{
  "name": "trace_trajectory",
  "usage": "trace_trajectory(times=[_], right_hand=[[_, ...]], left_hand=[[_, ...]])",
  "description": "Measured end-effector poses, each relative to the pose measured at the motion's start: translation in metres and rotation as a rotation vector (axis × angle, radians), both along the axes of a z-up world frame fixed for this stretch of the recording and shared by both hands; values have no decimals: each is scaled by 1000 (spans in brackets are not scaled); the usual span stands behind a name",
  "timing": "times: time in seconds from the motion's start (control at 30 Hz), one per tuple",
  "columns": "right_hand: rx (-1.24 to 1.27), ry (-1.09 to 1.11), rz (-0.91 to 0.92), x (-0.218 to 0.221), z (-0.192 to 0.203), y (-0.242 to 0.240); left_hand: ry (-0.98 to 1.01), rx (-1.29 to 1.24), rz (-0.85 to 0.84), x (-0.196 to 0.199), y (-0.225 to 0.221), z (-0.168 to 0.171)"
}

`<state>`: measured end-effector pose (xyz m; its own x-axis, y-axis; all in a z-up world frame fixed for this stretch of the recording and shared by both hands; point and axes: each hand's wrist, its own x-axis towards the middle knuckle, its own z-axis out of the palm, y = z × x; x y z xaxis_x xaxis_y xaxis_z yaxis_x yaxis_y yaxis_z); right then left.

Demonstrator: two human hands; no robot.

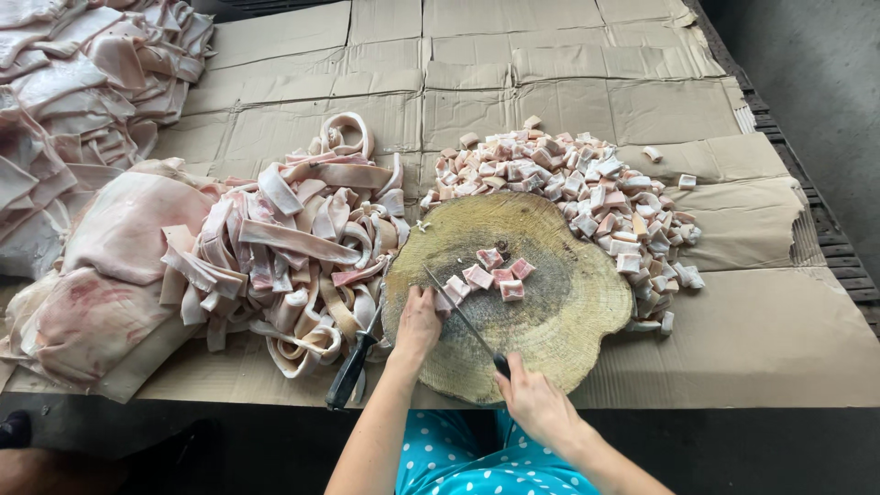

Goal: The person uses a large knife to cut long strips of raw pork skin into smaller, square-shaped pieces on a wooden chopping board.

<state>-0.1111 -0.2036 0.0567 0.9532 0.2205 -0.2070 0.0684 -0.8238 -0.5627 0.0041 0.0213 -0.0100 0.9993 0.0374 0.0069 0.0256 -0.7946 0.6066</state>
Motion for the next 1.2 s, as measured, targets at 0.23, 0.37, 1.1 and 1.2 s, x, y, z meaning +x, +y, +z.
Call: trace_trajectory(times=[0.23, 0.37, 1.1, 1.2], right_hand=[[21, 99, 6, -27, -23, -2], [44, 49, 24, -2, -44, 16], [294, 315, -15, 125, -27, 46], [256, 218, -83, 101, -8, 21]], left_hand=[[-72, 74, -106, 9, 6, -11], [-24, 82, -129, 8, 7, 2], [-125, -108, -59, -1, 7, -8], [-104, -217, 0, -2, 3, -6]])
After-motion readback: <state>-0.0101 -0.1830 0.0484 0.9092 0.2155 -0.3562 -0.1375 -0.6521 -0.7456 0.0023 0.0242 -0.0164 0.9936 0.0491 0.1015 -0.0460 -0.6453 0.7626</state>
